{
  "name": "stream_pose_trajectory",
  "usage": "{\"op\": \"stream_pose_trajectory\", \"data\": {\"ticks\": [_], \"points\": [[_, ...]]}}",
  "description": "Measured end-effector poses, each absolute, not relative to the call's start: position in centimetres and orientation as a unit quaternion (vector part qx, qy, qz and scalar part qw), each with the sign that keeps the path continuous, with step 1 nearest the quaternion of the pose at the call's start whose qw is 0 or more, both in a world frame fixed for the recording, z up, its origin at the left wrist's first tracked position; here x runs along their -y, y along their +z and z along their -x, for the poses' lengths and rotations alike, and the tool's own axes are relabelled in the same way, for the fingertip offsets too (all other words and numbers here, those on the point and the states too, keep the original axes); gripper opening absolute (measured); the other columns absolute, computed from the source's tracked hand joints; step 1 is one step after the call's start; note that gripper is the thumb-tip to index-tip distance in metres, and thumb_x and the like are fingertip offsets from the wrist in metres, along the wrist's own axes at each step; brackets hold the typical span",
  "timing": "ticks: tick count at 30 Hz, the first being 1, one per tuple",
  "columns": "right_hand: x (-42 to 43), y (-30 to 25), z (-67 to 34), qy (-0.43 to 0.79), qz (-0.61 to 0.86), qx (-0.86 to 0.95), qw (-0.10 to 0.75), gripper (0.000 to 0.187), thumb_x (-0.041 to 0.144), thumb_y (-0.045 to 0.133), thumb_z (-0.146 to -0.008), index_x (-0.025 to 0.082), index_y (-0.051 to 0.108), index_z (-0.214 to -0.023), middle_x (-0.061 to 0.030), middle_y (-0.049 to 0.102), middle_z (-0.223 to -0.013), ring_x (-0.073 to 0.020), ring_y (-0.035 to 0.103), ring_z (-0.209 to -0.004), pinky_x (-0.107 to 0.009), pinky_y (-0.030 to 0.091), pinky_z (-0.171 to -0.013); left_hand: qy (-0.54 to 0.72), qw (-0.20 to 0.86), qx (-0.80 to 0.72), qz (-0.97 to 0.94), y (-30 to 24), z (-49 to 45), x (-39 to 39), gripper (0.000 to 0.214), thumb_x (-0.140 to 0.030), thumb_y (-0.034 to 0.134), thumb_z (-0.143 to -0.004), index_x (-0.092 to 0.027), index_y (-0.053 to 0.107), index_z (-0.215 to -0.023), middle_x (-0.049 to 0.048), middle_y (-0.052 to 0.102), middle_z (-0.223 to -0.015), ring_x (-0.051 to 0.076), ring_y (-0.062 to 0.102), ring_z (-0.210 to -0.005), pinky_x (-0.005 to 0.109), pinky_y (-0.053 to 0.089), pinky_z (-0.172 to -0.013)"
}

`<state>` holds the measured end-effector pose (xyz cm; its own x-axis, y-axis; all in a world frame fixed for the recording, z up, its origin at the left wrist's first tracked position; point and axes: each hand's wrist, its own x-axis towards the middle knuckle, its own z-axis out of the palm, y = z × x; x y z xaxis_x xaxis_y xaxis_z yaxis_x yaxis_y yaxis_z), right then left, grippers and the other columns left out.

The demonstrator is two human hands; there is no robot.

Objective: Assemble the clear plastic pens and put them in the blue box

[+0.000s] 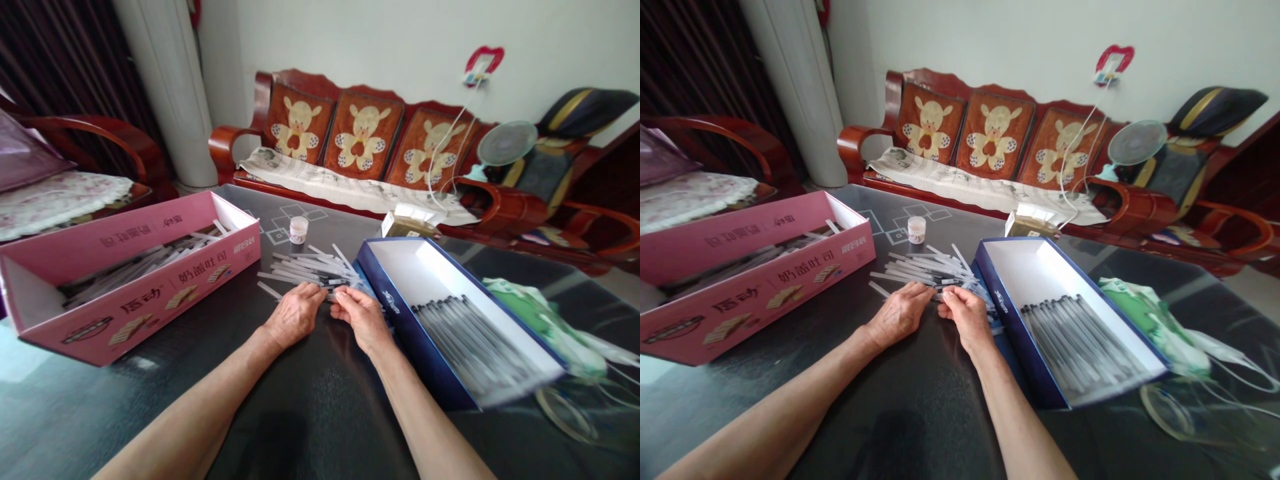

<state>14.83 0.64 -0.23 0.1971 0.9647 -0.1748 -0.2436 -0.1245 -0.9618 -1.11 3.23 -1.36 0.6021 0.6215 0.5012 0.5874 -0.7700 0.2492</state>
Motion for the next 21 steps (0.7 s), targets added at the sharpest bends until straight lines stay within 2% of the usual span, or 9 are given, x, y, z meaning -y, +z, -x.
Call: {"op": "stream_pose_trajectory", "data": {"ticks": [5,9,13,15,19,21], "points": [[-0.6,-0.1,-14.8,0.546,0.532,0.333,0.555,0.033,0.036,0.08,-0.057,0.015,0.068,-0.08,-0.0005,0.066,-0.068,-0.0103,0.061,-0.055,-0.024,0.053,-0.055,0.284,0.013,-0.338,-0.897,-1.3,1.0,-3.1,0.026,-0.013,0.037,-0.092,-0.016,0.061,-0.103,0.0064,0.059,-0.085,0.019,0.052,-0.081,0.03,0.048,-0.075],[-0.8,-0.3,-15.1,0.513,0.526,0.415,0.537,0.029,0.04,0.073,-0.065,0.017,0.064,-0.08,0.0011,0.063,-0.069,-0.0111,0.06,-0.058,-0.026,0.053,-0.057,0.288,-0.001,-0.336,-0.897,-1.1,1.2,-3.5,0.029,-0.016,0.037,-0.093,-0.016,0.06,-0.109,0.0072,0.06,-0.086,0.019,0.053,-0.082,0.031,0.047,-0.075],[-0.6,-0.1,-15.5,0.364,0.541,0.578,0.49,0.016,0.034,0.065,-0.074,0.02,0.06,-0.08,0.0039,0.059,-0.062,-0.0116,0.056,-0.056,-0.024,0.048,-0.056,0.327,-0.038,-0.32,-0.888,-1.3,1.4,-3.9,0.034,-0.02,0.037,-0.094,-0.017,0.056,-0.121,0.0086,0.063,-0.091,0.02,0.055,-0.084,0.035,0.045,-0.077],[-0.1,0.5,-15.4,0.258,0.549,0.656,0.449,0.009,0.028,0.06,-0.079,0.022,0.062,-0.085,0.0013,0.064,-0.07,-0.0148,0.06,-0.064,-0.027,0.048,-0.063,0.353,-0.043,-0.3,-0.885,-1.5,1.4,-4.0,0.037,-0.018,0.036,-0.094,-0.016,0.051,-0.127,0.0085,0.064,-0.091,0.02,0.055,-0.082,0.036,0.044,-0.078],[1.2,2.9,-14.8,0.091,0.559,0.758,0.325,0.018,0.017,0.049,-0.084,0.021,0.063,-0.095,-0.0075,0.068,-0.091,-0.0212,0.063,-0.085,-0.032,0.047,-0.078,0.385,-0.041,-0.264,-0.883,-1.3,1.3,-3.8,0.044,-0.014,0.038,-0.092,-0.016,0.041,-0.136,0.0086,0.064,-0.093,0.02,0.057,-0.085,0.036,0.045,-0.08],[1.7,4.5,-15.1,0.045,0.57,0.769,0.287,0.018,0.015,0.049,-0.084,0.02,0.063,-0.094,-0.0089,0.066,-0.092,-0.0215,0.062,-0.087,-0.032,0.046,-0.079,0.405,-0.053,-0.263,-0.874,-1.0,1.3,-3.6,0.048,-0.014,0.042,-0.09,-0.018,0.038,-0.138,0.0121,0.062,-0.111,0.023,0.056,-0.1,0.04,0.044,-0.088]]}}
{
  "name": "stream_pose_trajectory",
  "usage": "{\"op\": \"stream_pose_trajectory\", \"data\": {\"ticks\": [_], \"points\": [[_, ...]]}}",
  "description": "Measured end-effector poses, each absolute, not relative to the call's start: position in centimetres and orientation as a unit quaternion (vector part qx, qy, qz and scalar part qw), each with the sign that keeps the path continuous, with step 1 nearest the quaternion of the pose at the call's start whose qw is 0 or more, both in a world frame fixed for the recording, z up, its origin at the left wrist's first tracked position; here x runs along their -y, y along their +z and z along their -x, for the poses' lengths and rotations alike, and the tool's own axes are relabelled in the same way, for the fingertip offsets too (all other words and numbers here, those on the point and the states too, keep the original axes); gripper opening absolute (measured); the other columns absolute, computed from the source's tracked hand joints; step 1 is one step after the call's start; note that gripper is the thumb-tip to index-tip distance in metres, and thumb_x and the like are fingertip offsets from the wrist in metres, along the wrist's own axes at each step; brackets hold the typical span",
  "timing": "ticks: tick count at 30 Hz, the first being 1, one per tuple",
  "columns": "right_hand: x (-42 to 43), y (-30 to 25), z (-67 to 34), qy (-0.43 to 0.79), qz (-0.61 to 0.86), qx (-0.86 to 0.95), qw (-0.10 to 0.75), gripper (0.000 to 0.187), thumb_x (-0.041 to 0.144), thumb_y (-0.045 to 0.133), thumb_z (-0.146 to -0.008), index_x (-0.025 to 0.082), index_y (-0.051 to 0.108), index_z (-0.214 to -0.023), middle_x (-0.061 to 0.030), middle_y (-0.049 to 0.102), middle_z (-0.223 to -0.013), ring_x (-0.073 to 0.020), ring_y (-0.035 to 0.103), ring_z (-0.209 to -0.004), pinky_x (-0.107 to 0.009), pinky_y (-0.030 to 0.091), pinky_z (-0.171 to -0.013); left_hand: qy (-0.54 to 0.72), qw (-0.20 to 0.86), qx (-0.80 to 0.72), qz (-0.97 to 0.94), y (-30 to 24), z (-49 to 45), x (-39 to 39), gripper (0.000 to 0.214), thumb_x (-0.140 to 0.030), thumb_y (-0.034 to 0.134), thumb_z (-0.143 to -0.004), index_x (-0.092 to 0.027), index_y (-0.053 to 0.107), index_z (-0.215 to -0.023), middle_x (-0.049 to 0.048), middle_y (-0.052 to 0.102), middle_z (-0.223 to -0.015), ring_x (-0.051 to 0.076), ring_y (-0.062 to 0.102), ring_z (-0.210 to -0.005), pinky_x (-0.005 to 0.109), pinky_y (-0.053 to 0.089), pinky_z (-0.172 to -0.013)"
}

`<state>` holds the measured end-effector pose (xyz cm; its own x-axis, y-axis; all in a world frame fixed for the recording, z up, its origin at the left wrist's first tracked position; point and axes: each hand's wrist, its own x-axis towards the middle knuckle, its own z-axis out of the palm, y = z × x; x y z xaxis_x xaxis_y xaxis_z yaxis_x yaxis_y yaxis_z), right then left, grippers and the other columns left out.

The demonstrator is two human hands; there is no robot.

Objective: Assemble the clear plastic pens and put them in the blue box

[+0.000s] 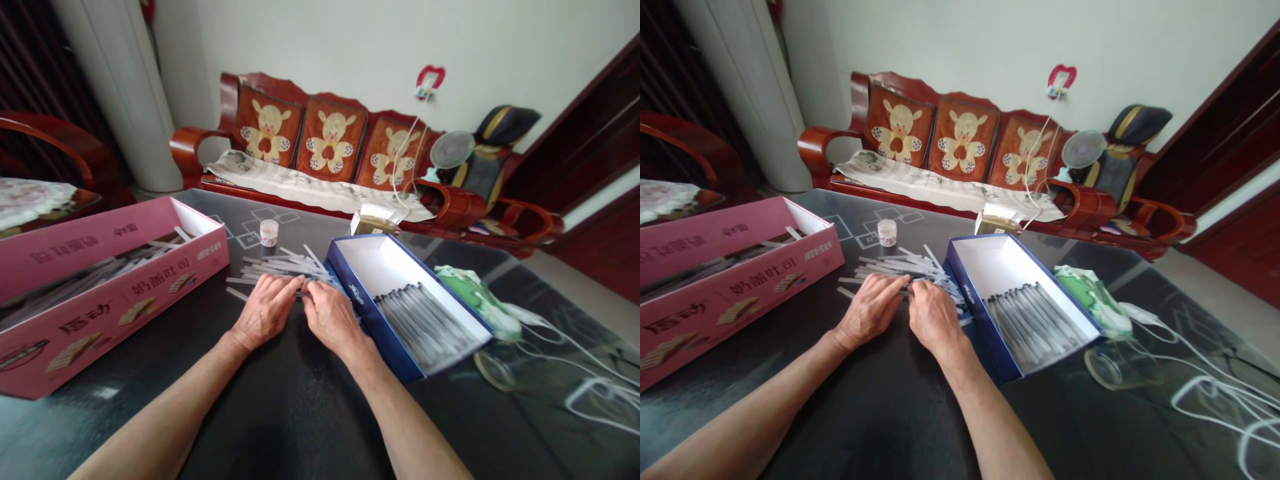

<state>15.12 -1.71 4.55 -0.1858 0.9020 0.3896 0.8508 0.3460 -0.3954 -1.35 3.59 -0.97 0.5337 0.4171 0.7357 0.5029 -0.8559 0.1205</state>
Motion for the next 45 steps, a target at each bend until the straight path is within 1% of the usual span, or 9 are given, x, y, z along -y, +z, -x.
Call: {"op": "stream_pose_trajectory", "data": {"ticks": [2,6,10,17,26,30,34,39,45], "points": [[2.2,6.2,-16.6,0.006,0.585,0.76,0.284,0.018,0.016,0.05,-0.083,0.02,0.065,-0.092,-0.0086,0.063,-0.094,-0.0211,0.06,-0.09,-0.031,0.046,-0.081,-0.437,0.074,0.291,0.848,-0.7,1.5,-3.5,0.053,-0.016,0.048,-0.087,-0.019,0.037,-0.139,0.0148,0.053,-0.129,0.028,0.05,-0.116,0.045,0.04,-0.096],[3.7,8.4,-24.2,-0.106,0.665,0.684,0.28,0.018,0.022,0.053,-0.081,0.02,0.07,-0.088,-0.0087,0.061,-0.089,-0.0225,0.059,-0.085,-0.032,0.046,-0.078,-0.486,0.1,0.34,0.799,-1.0,1.8,-3.8,0.057,-0.015,0.048,-0.085,-0.019,0.034,-0.14,0.0152,0.051,-0.132,0.028,0.048,-0.12,0.046,0.039,-0.099],[6.1,7.9,-33.7,-0.193,0.764,0.601,0.131,0.02,0.024,0.055,-0.079,0.019,0.073,-0.083,-0.0091,0.066,-0.08,-0.0231,0.061,-0.075,-0.034,0.044,-0.071,-0.499,0.098,0.364,0.78,-1.7,2.0,-4.4,0.054,-0.013,0.046,-0.084,-0.018,0.039,-0.137,0.014,0.055,-0.126,0.026,0.051,-0.115,0.043,0.041,-0.097],[8.6,5.7,-38.7,-0.124,0.846,0.518,-0.027,0.024,0.03,0.051,-0.079,0.026,0.075,-0.085,-0.0056,0.072,-0.09,-0.0232,0.065,-0.076,-0.031,0.04,-0.062,-0.518,0.083,0.427,0.737,-2.2,2.2,-4.9,0.042,-0.016,0.046,-0.085,-0.016,0.05,-0.127,0.0115,0.062,-0.111,0.023,0.055,-0.102,0.038,0.043,-0.092],[8.6,5.5,-38.1,-0.1,0.85,0.517,-0.004,0.024,0.038,0.058,-0.076,0.024,0.075,-0.085,-0.0077,0.072,-0.086,-0.0237,0.065,-0.07,-0.031,0.042,-0.059,-0.536,0.035,0.487,0.689,-2.2,2.3,-5.1,0.032,-0.018,0.044,-0.086,-0.015,0.061,-0.113,0.0066,0.063,-0.086,0.019,0.054,-0.081,0.031,0.045,-0.079],[7.7,7.2,-34.3,-0.173,0.774,0.592,0.145,0.022,0.033,0.054,-0.079,0.02,0.072,-0.079,-0.0071,0.067,-0.076,-0.0209,0.063,-0.069,-0.031,0.045,-0.065,-0.557,0.002,0.527,0.642,-2.7,2.6,-5.9,0.03,-0.021,0.044,-0.087,-0.016,0.065,-0.108,0.0047,0.06,-0.079,0.017,0.055,-0.077,0.03,0.046,-0.077],[5.4,7.2,-24.9,-0.084,0.641,0.703,0.298,0.018,0.029,0.053,-0.085,0.021,0.069,-0.082,-0.0038,0.064,-0.079,-0.0156,0.061,-0.072,-0.026,0.046,-0.069,-0.616,-0.083,0.56,0.548,-3.3,3.4,-6.9,0.03,-0.027,0.047,-0.086,-0.019,0.064,-0.11,0.0026,0.063,-0.085,0.014,0.059,-0.078,0.027,0.047,-0.079],[2.9,3.1,-12.7,0.033,0.595,0.76,0.259,0.011,0.02,0.056,-0.084,0.022,0.067,-0.085,-0.0033,0.062,-0.085,-0.0149,0.06,-0.075,-0.024,0.046,-0.069,-0.631,-0.142,0.583,0.491,-3.2,4.2,-7.3,0.031,-0.026,0.048,-0.083,-0.02,0.065,-0.108,0.0024,0.066,-0.087,0.015,0.061,-0.082,0.028,0.047,-0.082],[1.6,-0.6,-8.2,0.012,0.628,0.746,0.222,0.011,0.027,0.057,-0.084,0.019,0.065,-0.087,-0.008,0.062,-0.089,-0.021,0.06,-0.085,-0.029,0.047,-0.073,-0.62,-0.101,0.57,0.53,-2.8,3.8,-6.9,0.029,-0.029,0.046,-0.085,-0.019,0.065,-0.106,0.0022,0.064,-0.085,0.014,0.059,-0.075,0.027,0.047,-0.077]]}}
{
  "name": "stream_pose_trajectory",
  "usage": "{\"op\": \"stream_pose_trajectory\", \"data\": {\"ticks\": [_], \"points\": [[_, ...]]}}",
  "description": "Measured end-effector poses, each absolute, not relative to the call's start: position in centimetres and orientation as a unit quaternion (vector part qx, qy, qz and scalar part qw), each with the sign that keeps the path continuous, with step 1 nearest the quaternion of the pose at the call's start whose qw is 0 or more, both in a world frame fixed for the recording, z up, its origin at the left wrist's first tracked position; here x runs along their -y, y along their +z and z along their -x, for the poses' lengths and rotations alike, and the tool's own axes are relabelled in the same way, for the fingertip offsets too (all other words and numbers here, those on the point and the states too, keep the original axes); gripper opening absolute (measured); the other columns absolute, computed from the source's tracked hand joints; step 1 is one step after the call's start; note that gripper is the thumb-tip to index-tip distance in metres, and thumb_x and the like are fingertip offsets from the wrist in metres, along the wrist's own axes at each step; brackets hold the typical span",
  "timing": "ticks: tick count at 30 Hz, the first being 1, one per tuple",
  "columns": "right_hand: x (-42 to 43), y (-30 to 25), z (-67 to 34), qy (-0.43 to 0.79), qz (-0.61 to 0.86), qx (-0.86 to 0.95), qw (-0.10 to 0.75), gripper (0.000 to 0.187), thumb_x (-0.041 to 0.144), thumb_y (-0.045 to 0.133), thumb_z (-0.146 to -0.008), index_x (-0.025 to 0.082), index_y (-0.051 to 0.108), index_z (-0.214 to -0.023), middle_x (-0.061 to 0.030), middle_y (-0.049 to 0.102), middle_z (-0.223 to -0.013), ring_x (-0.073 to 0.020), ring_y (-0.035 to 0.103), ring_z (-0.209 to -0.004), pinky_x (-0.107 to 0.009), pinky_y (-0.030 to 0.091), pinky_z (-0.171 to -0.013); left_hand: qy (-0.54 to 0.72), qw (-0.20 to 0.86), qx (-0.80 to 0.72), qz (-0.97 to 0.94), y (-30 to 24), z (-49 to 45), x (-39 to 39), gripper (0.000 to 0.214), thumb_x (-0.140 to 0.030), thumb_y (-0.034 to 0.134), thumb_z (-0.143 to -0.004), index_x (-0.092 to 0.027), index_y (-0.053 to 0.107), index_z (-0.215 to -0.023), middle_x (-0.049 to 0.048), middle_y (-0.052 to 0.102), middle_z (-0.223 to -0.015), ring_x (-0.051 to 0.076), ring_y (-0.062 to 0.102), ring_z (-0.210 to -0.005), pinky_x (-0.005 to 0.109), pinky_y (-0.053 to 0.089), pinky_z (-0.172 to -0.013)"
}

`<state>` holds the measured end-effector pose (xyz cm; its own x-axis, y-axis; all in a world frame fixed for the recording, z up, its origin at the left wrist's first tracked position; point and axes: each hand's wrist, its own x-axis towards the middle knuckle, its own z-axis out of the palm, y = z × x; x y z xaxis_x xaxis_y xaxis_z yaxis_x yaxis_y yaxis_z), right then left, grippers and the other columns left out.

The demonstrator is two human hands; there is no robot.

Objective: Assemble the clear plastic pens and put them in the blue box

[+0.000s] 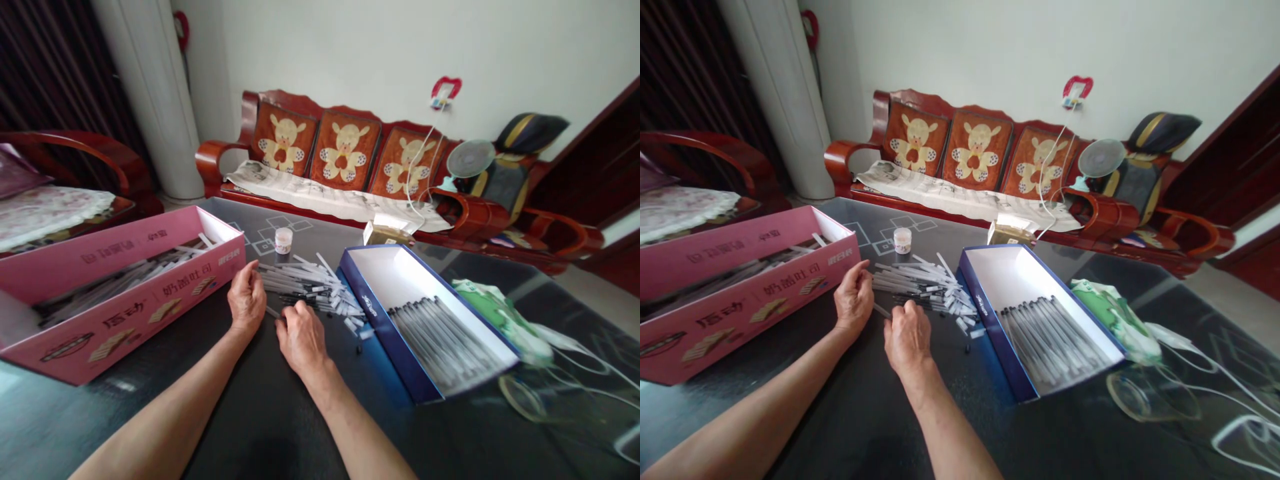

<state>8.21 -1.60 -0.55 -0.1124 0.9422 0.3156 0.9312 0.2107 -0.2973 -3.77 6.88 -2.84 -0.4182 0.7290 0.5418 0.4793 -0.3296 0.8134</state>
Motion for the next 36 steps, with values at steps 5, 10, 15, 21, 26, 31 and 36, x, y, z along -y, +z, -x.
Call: {"op": "stream_pose_trajectory", "data": {"ticks": [5,10,15,21,26,31,36], "points": [[1.1,-1.0,-9.6,0.053,0.648,0.695,0.306,0.012,0.023,0.052,-0.087,0.019,0.063,-0.084,-0.0065,0.064,-0.083,-0.0185,0.062,-0.078,-0.027,0.045,-0.071,0.596,0.121,-0.575,-0.547,-1.9,3.4,-5.9,0.024,-0.041,0.055,-0.082,-0.018,0.063,-0.084,-0.0026,0.057,-0.068,0.01,0.051,-0.06,0.022,0.042,-0.062],[0.7,-1.5,-10.2,0.093,0.624,0.66,0.409,0.01,0.021,0.053,-0.086,0.018,0.063,-0.084,-0.0047,0.066,-0.078,-0.0161,0.062,-0.072,-0.024,0.045,-0.068,0.579,0.194,-0.575,-0.544,-1.6,3.0,-5.6,0.032,-0.05,0.06,-0.078,-0.018,0.067,-0.079,-0.0019,0.061,-0.065,0.011,0.054,-0.058,0.021,0.043,-0.059],[0.8,-1.6,-8.8,0.106,0.587,0.687,0.414,0.006,0.021,0.058,-0.083,0.018,0.063,-0.084,-0.0031,0.066,-0.078,-0.0147,0.061,-0.07,-0.023,0.044,-0.067,0.601,0.35,-0.497,-0.519,-1.5,2.8,-5.8,0.039,-0.053,0.059,-0.079,-0.015,0.069,-0.086,-0.0003,0.063,-0.063,0.013,0.057,-0.056,0.022,0.045,-0.055],[0.5,-0.4,-11.2,0.052,0.557,0.702,0.441,0.021,0.021,0.044,-0.091,0.02,0.065,-0.09,-0.0053,0.064,-0.085,-0.0163,0.06,-0.083,-0.026,0.045,-0.078,0.637,0.501,-0.422,-0.406,-0.9,2.8,-6.6,0.052,-0.054,0.056,-0.08,-0.013,0.058,-0.113,-0.0034,0.055,-0.061,0.007,0.046,-0.044,0.021,0.039,-0.044],[-0.3,-0.5,-14.6,-0.018,0.595,0.682,0.425,0.016,0.018,0.05,-0.084,0.018,0.066,-0.086,-0.0072,0.061,-0.087,-0.0201,0.056,-0.088,-0.033,0.043,-0.084,0.616,0.192,-0.49,-0.586,-1.2,3.2,-6.2,0.037,-0.038,0.048,-0.09,-0.018,0.058,-0.119,-0.0002,0.056,-0.069,0.01,0.05,-0.058,0.023,0.043,-0.06],[-0.1,-0.9,-14.0,-0.039,0.604,0.729,0.321,0.013,0.019,0.056,-0.083,0.021,0.068,-0.087,-0.0058,0.06,-0.09,-0.0213,0.052,-0.089,-0.035,0.038,-0.082,0.491,-0.04,-0.489,-0.72,-2.1,3.1,-5.6,0.032,-0.025,0.04,-0.094,-0.017,0.063,-0.114,0.0075,0.062,-0.086,0.018,0.055,-0.08,0.029,0.043,-0.076],[0.0,-0.9,-13.2,-0.041,0.617,0.738,0.27,0.009,0.024,0.058,-0.083,0.022,0.067,-0.084,-0.0054,0.06,-0.091,-0.0221,0.05,-0.09,-0.036,0.034,-0.08,0.463,-0.053,-0.502,-0.728,-2.7,3.1,-6.1,0.028,-0.022,0.044,-0.091,-0.017,0.065,-0.108,0.0062,0.061,-0.079,0.018,0.055,-0.077,0.029,0.043,-0.074]]}}
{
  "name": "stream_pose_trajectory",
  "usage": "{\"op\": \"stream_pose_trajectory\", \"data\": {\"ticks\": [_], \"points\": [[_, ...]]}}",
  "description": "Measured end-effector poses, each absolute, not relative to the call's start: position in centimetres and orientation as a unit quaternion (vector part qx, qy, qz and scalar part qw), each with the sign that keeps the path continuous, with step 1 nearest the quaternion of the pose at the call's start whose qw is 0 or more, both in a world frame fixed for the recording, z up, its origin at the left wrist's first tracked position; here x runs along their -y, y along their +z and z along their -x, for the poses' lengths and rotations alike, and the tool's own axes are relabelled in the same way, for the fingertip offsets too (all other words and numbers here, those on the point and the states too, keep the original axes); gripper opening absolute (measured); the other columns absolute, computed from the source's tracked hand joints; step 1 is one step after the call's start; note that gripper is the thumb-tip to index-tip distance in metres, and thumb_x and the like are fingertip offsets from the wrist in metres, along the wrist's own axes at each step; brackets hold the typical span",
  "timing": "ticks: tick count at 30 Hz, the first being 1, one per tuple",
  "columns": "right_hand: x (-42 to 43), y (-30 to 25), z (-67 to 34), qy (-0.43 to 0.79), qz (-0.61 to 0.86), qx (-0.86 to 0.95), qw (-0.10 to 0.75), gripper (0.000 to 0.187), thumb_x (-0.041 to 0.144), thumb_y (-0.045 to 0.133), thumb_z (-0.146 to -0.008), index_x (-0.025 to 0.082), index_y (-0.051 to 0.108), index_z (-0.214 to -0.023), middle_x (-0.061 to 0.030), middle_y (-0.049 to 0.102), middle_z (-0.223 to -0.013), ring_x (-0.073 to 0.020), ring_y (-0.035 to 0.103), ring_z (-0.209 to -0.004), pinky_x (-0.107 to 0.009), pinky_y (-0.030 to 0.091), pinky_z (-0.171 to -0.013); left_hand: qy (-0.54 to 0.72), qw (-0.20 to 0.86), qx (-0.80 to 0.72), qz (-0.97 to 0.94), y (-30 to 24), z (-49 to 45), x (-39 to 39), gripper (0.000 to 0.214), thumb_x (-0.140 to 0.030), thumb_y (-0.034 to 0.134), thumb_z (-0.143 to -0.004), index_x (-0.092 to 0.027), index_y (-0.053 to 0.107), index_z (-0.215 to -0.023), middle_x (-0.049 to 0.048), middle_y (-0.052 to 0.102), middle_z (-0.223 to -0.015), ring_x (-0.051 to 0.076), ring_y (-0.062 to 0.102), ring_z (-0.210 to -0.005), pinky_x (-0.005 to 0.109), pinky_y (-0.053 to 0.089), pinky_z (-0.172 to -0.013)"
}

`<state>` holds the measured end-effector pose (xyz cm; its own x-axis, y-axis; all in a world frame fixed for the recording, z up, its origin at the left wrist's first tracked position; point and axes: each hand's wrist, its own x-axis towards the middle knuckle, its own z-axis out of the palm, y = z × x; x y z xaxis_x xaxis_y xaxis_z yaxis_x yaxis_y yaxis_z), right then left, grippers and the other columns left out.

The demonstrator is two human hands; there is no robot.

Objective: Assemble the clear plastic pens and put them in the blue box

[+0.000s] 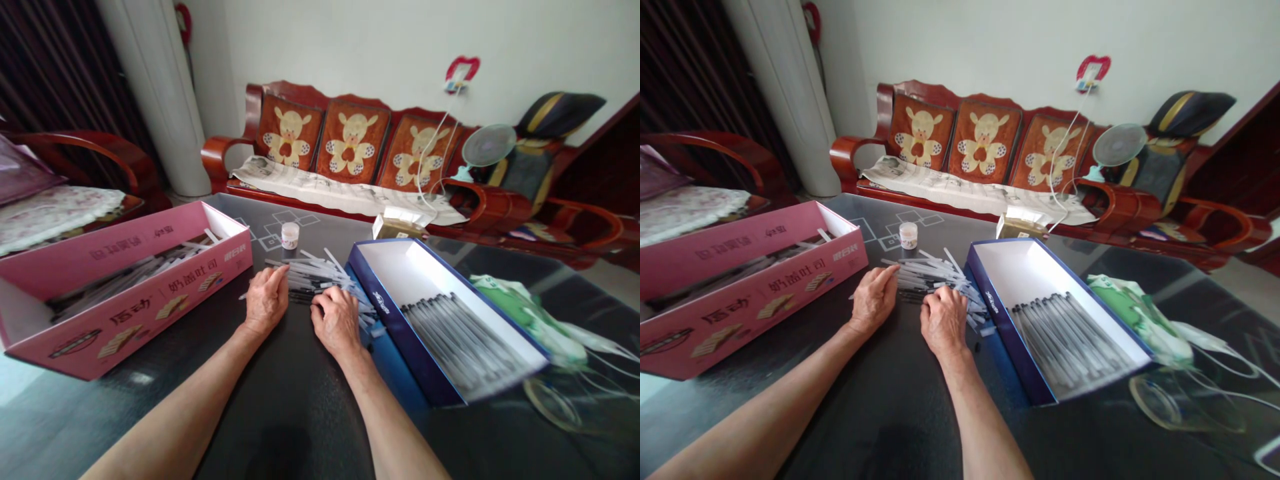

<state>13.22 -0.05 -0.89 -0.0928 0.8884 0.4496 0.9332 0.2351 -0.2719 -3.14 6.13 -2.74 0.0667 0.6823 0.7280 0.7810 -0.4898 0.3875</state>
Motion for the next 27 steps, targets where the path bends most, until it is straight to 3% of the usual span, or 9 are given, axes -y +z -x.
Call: {"op": "stream_pose_trajectory", "data": {"ticks": [14,22,27], "points": [[-0.2,-1.0,-12.8,-0.044,0.619,0.741,0.257,0.008,0.021,0.054,-0.085,0.021,0.062,-0.085,-0.007,0.06,-0.092,-0.0235,0.05,-0.09,-0.037,0.033,-0.078,-0.477,0.01,0.503,0.72,-2.6,3.1,-6.1,0.025,-0.024,0.045,-0.09,-0.018,0.065,-0.104,0.004,0.059,-0.076,0.016,0.056,-0.074,0.027,0.044,-0.072],[-1.1,-0.9,-13.4,-0.017,0.549,0.675,0.492,0.023,0.016,0.034,-0.091,0.019,0.057,-0.095,-0.0073,0.063,-0.09,-0.0199,0.058,-0.089,-0.035,0.044,-0.082,-0.483,0.013,0.497,0.721,-2.6,3.1,-6.1,0.025,-0.025,0.045,-0.091,-0.017,0.065,-0.103,0.0039,0.058,-0.074,0.017,0.056,-0.074,0.027,0.044,-0.07],[-1.0,-0.5,-12.9,0.065,0.488,0.663,0.564,0.031,0.014,0.031,-0.091,0.019,0.056,-0.108,-0.0088,0.063,-0.104,-0.017,0.061,-0.096,-0.034,0.049,-0.087,-0.474,0.0,0.478,0.74,-2.4,3.0,-6.0,0.023,-0.025,0.045,-0.091,-0.018,0.064,-0.103,0.0046,0.061,-0.078,0.017,0.057,-0.077,0.027,0.045,-0.072]]}}
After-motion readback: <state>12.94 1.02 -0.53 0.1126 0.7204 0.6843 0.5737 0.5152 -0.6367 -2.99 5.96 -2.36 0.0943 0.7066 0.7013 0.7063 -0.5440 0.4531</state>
